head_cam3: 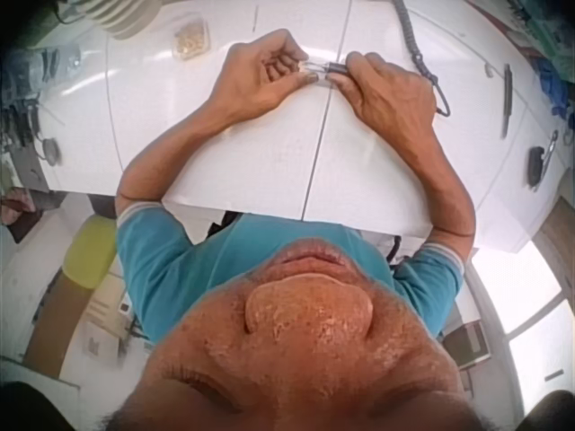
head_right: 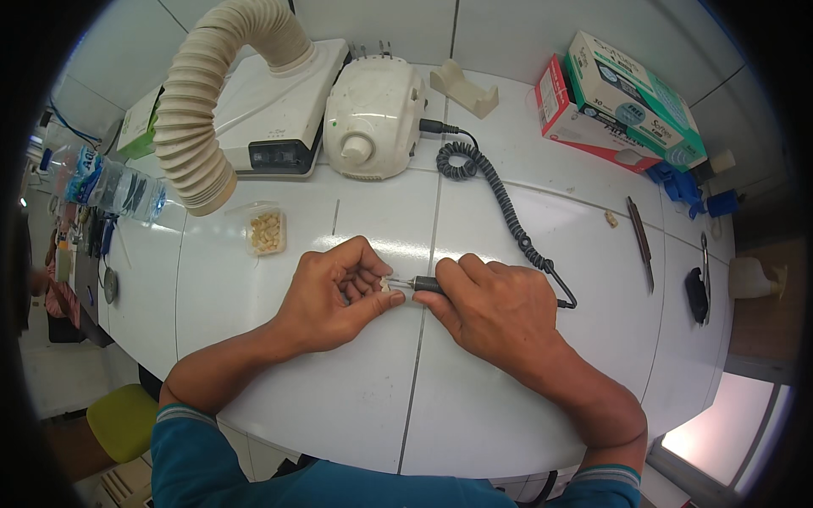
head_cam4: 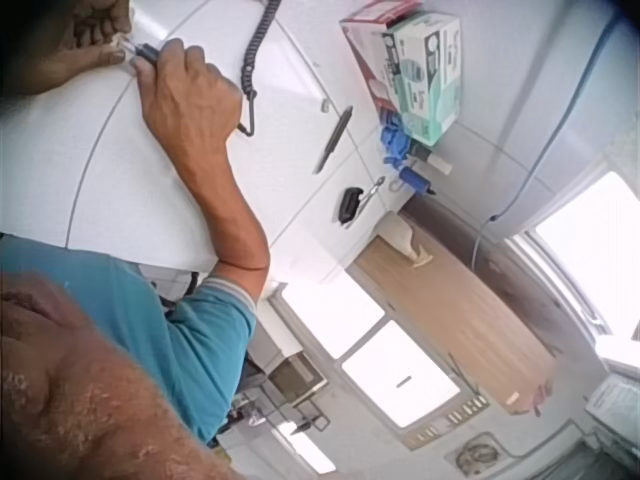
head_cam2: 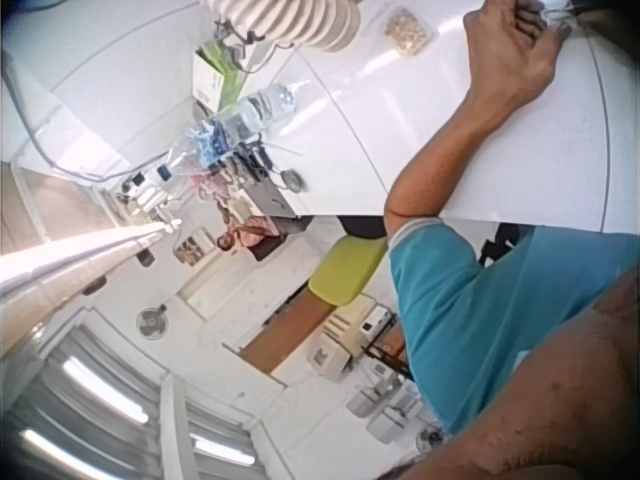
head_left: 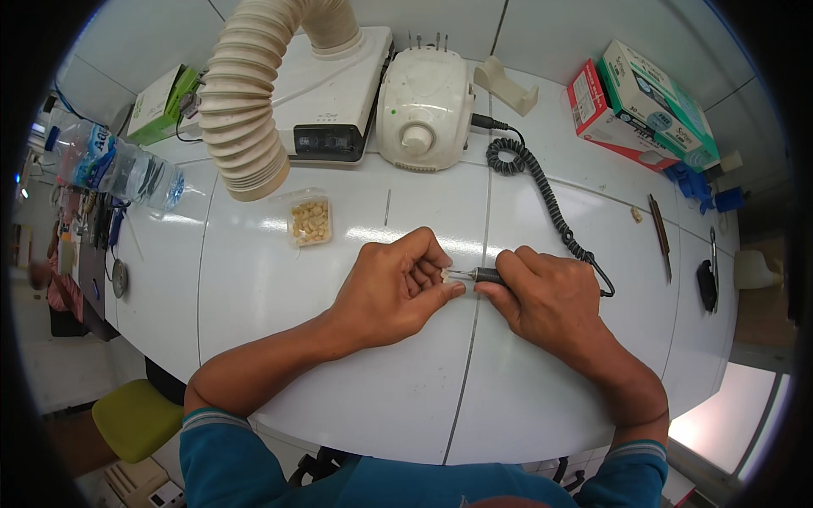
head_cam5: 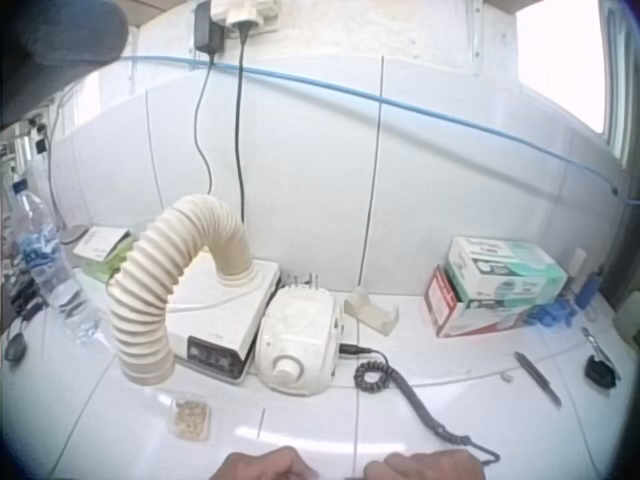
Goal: The person removes a bit from a rotary tool, inserts a new bit into the tool, and grinds a dental prosthesis using the rotary tool.
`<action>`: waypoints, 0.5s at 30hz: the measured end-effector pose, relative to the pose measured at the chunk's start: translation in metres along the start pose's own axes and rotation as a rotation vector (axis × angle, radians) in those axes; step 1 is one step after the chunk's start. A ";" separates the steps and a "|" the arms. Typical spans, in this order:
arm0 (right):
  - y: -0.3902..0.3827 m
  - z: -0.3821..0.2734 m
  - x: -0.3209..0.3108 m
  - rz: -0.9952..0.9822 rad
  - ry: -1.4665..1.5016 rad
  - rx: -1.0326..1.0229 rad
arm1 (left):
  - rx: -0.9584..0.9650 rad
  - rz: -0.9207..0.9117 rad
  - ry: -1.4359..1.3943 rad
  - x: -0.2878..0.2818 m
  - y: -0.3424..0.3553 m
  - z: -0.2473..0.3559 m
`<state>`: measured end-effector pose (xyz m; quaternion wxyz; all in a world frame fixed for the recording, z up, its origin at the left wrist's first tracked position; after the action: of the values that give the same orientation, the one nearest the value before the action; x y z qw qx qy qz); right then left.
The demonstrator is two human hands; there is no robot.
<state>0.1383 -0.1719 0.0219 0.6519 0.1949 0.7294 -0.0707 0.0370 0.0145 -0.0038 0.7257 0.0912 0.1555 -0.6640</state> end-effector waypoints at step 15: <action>0.000 0.000 0.000 0.006 0.001 -0.007 | 0.011 -0.005 0.017 0.000 0.001 0.000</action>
<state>0.1381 -0.1717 0.0218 0.6523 0.1950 0.7294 -0.0662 0.0376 0.0144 -0.0038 0.7223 0.1004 0.1584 -0.6656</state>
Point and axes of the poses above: each hand's wrist, its own y-axis towards the middle knuckle, its own x-axis out of the palm, z = x × y, the point moved 5 cm from there along y, towards the middle knuckle, and after that the axes turned 2 degrees about -z, right-handed, at the moved point
